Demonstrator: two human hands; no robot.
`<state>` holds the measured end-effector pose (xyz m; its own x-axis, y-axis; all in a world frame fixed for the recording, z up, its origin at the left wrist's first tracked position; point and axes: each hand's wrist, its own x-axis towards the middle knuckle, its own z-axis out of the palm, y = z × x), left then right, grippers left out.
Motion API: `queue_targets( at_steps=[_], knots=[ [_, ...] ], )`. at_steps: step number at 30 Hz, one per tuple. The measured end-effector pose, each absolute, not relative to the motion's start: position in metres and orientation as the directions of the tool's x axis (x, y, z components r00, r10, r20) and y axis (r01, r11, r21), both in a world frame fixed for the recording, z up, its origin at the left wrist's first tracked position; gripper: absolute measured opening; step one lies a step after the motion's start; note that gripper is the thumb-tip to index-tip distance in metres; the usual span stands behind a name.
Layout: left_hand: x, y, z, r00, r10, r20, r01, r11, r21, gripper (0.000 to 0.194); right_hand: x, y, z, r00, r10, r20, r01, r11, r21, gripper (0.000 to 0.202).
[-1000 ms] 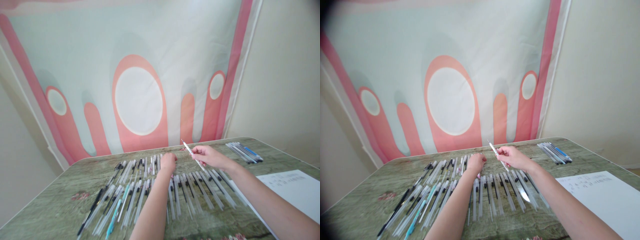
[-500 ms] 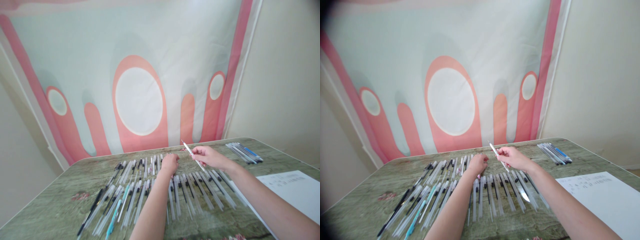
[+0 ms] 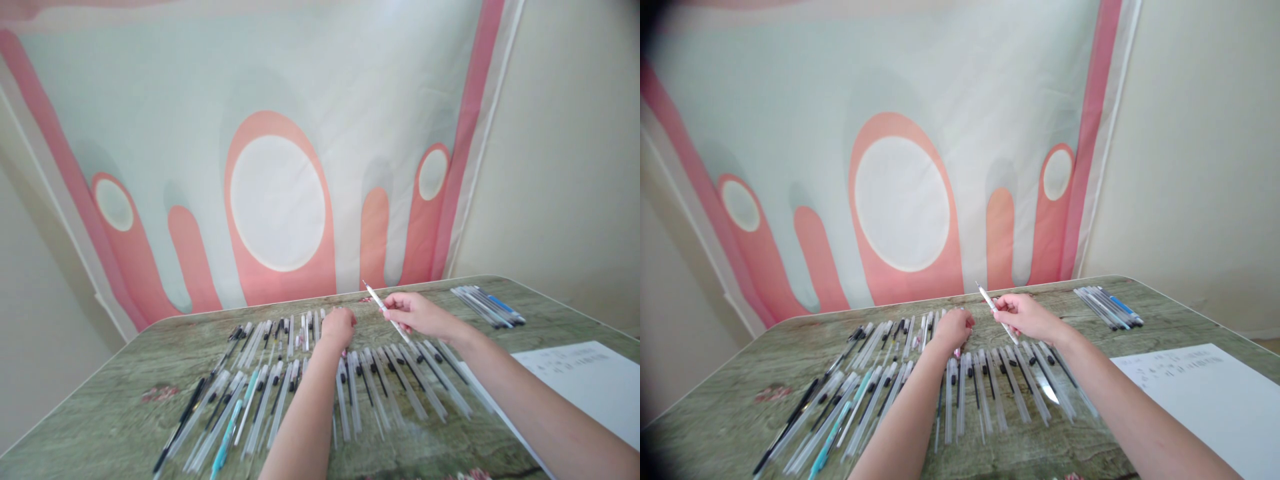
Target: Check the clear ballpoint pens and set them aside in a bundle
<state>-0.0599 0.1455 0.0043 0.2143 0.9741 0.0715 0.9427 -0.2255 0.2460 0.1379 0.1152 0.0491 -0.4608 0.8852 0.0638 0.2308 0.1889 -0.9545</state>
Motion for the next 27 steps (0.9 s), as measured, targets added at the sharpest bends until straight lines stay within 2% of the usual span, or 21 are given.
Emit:
queue_targets(
  at_steps=[8,12,15,18,20,22,27],
  knots=[
    [-0.056,0.141,0.006,0.280,0.953,0.120,0.892,-0.304,0.336,0.024,0.139,0.115,0.048,-0.454,0.889,0.056,0.250,0.187,-0.950,0.031],
    [-0.055,0.141,0.016,0.310,0.937,0.161,0.823,-0.349,0.448,0.024,0.140,0.116,0.050,-0.450,0.891,0.061,0.304,0.218,-0.927,0.032],
    [-0.055,0.141,0.028,0.347,0.920,0.184,0.745,-0.389,0.542,0.024,0.145,0.116,0.055,-0.457,0.881,0.123,0.344,0.303,-0.889,0.028],
    [-0.058,0.137,0.041,0.385,0.900,0.203,0.619,-0.415,0.666,0.024,0.153,0.117,0.060,-0.458,0.873,0.168,0.374,0.361,-0.854,0.026],
    [-0.061,0.134,0.050,0.397,0.888,0.230,0.441,-0.404,0.801,0.022,0.159,0.118,0.063,-0.465,0.870,0.166,0.399,0.373,-0.837,0.027],
    [-0.063,0.130,0.058,0.379,0.888,0.259,0.280,-0.378,0.883,0.022,0.165,0.119,0.065,-0.479,0.864,0.155,0.425,0.383,-0.820,0.029],
    [-0.067,0.124,0.071,0.337,0.906,0.257,0.160,-0.324,0.932,0.028,0.171,0.118,0.068,-0.524,0.847,0.086,0.421,0.346,-0.838,0.031]
  ],
)
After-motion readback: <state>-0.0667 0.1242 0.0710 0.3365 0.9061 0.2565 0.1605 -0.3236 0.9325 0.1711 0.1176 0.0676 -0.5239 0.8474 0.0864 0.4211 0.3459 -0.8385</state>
